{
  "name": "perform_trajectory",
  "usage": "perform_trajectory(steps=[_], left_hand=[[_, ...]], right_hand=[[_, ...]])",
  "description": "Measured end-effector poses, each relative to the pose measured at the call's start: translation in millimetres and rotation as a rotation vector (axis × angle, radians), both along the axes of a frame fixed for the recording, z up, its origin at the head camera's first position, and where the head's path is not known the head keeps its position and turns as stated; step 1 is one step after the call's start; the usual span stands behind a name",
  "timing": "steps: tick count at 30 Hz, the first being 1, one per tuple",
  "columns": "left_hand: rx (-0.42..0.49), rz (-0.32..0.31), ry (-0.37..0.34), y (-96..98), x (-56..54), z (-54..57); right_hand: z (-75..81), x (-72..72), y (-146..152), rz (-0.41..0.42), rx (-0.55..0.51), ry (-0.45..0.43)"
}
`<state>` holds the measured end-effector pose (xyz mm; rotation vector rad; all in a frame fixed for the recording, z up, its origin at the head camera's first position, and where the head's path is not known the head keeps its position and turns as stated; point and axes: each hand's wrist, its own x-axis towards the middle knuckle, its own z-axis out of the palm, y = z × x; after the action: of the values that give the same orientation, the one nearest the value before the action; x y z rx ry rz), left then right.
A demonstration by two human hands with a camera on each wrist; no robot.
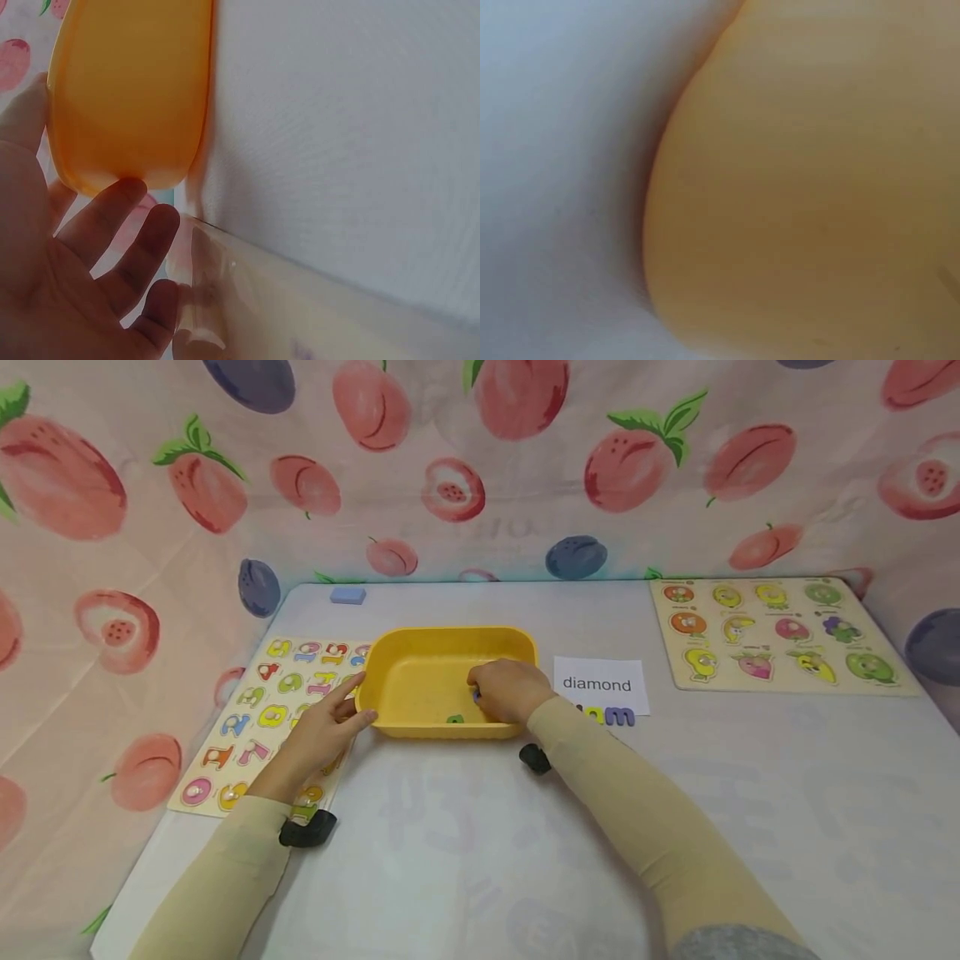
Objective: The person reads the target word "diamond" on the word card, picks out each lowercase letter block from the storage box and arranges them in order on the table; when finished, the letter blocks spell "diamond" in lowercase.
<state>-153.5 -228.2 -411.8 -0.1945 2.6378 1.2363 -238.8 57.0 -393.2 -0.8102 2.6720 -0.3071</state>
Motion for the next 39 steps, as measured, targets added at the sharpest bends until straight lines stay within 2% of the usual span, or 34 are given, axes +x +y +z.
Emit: perform_trajectory(steps=[8, 16, 22, 28, 35, 39], left_hand=[[-0.003, -0.014, 0.007, -0.6, 0.0, -0.3], [0.002, -0.014, 0.003, -0.5, 0.6, 0.0], [-0.007, -0.013, 0.008, 0.1, 0.1, 1.3], [0.005, -0.007, 0.000, -0.3, 0.1, 1.1], [0.006, -0.006, 0.003, -0.3, 0.0, 0.8], [0.008, 0.000, -0.003, 0.4, 0.1, 0.9]], right_hand=[[-0.1, 1.0, -0.6, -0.010, 0.006, 0.008], [-0.1, 1.8, 0.8, 0.024, -0.008, 0.024], [-2.2, 0.4, 0.8, 0.011, -0.006, 0.036], [-2.2, -0.5, 0.6, 0.049, 0.008, 0.046], [-2.1, -0.3, 0.2, 0.040, 0.001, 0.042], [-1.3, 0.2, 0.0, 0.073, 0.006, 0.052]])
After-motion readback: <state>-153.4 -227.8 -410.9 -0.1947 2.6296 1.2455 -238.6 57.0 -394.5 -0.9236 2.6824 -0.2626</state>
